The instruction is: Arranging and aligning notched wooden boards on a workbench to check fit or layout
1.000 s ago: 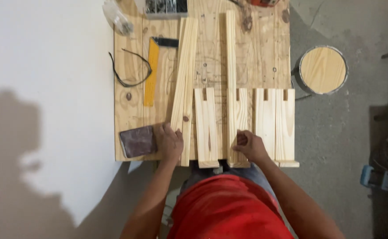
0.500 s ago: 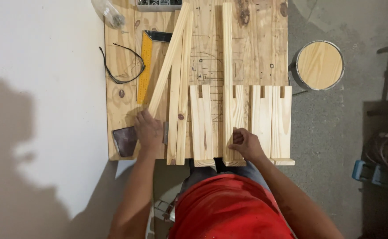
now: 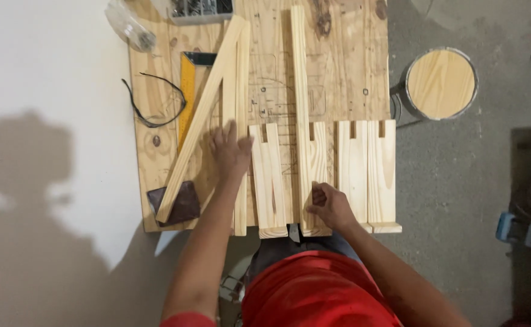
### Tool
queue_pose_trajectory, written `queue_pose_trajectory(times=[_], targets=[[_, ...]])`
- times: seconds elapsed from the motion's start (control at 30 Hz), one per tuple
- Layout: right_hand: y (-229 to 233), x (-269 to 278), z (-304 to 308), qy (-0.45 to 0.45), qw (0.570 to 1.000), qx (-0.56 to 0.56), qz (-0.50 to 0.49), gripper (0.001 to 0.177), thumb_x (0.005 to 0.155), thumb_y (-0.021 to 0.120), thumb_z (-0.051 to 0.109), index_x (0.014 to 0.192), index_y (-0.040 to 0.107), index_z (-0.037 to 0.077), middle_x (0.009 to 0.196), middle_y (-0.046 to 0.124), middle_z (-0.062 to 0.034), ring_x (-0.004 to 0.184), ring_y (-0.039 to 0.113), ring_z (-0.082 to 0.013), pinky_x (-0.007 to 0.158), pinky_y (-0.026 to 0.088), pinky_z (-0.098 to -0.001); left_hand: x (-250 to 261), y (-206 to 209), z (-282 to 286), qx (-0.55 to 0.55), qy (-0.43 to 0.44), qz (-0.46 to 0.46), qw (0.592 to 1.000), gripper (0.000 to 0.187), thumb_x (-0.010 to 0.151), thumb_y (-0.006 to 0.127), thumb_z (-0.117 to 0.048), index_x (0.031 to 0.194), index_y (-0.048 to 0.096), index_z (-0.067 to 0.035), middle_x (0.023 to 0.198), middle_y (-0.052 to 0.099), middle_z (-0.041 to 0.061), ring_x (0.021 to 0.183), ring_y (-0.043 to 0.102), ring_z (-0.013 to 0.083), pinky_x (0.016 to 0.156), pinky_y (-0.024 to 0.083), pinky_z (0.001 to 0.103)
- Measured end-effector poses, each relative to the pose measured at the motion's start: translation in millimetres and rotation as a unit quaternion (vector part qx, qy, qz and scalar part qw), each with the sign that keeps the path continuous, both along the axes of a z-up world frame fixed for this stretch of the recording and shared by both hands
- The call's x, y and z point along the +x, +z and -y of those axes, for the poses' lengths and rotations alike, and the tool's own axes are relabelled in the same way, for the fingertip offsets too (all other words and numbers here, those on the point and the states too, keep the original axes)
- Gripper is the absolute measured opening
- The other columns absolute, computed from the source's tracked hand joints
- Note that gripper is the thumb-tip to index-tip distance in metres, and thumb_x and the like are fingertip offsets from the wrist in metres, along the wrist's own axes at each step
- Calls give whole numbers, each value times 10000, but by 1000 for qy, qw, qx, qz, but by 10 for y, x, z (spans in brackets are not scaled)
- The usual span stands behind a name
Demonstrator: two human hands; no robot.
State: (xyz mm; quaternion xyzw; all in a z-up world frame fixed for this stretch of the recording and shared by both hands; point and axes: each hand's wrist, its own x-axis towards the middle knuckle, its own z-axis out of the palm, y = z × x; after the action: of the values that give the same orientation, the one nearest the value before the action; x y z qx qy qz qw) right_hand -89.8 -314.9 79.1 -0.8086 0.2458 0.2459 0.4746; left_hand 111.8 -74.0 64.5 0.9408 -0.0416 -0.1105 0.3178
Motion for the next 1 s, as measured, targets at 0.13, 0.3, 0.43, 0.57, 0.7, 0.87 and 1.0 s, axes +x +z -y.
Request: queue_pose_trajectory(times=[0.13, 0.3, 0.43, 0.57, 0.7, 0.87, 1.0], targets=[[82, 95, -27, -12, 1000, 6, 6, 577, 702, 894, 34, 1227, 656, 21, 1043, 738, -179, 984, 763, -322, 861, 637, -411, 454, -424, 164, 63, 25, 111, 992, 609, 931, 674, -402, 1475, 590, -140, 1474, 459, 248, 1433, 381, 449, 1165, 283, 579], [158, 127, -31, -22, 999, 20, 12, 580, 703, 890, 23, 1235, 659, 28, 1029, 733, -174, 972, 767, -317, 847, 643, -397, 737, -447, 184, 110, -18, 139, 984, 646, 836, 697, -439, 1425, 646, -177, 1417, 471, 202, 1252, 479, 425, 999, 460, 530], [224, 195, -31, -12, 1000, 8, -10, 574, 708, 890, 44, 1232, 653, 39, 1044, 734, -176, 1000, 761, -332, 870, 638, -426, 928, -628, 192, 160, -30, 114, 980, 783, 697, 718, -557, 1383, 672, -182, 1334, 536, 171, 1218, 516, 387, 1009, 461, 470], [355, 299, -49, 59, 993, -75, -62, 520, 747, 875, 190, 1197, 658, 47, 1118, 741, -213, 1102, 703, -418, 964, 565, -539, 824, -339, 158, 150, -77, 153, 974, 862, 710, 844, -530, 1413, 620, -85, 1334, 553, 275, 1292, 520, 423, 1069, 408, 518], [202, 204, -47, 26, 998, -55, -21, 525, 734, 881, 143, 1200, 653, 70, 1053, 745, -182, 1038, 723, -403, 897, 582, -508, 973, -338, 252, 123, -54, 102, 986, 773, 780, 801, -431, 1469, 590, -153, 1357, 503, 250, 1230, 516, 465, 1029, 453, 528], [23, 122, -38, -9, 999, -24, -28, 577, 693, 902, 125, 1217, 665, 81, 1042, 758, -158, 1017, 746, -344, 903, 593, -457, 1042, -449, 218, 93, -64, 83, 990, 793, 734, 794, -465, 1455, 615, -186, 1349, 495, 239, 1242, 513, 464, 1056, 445, 518], [176, 175, -38, 17, 999, -41, -12, 578, 682, 916, 152, 1195, 664, 65, 1032, 753, -162, 999, 749, -350, 882, 601, -474, 1057, -361, 239, 125, -49, 98, 986, 770, 738, 791, -439, 1443, 620, -183, 1320, 482, 205, 1226, 506, 443, 1043, 455, 502]])
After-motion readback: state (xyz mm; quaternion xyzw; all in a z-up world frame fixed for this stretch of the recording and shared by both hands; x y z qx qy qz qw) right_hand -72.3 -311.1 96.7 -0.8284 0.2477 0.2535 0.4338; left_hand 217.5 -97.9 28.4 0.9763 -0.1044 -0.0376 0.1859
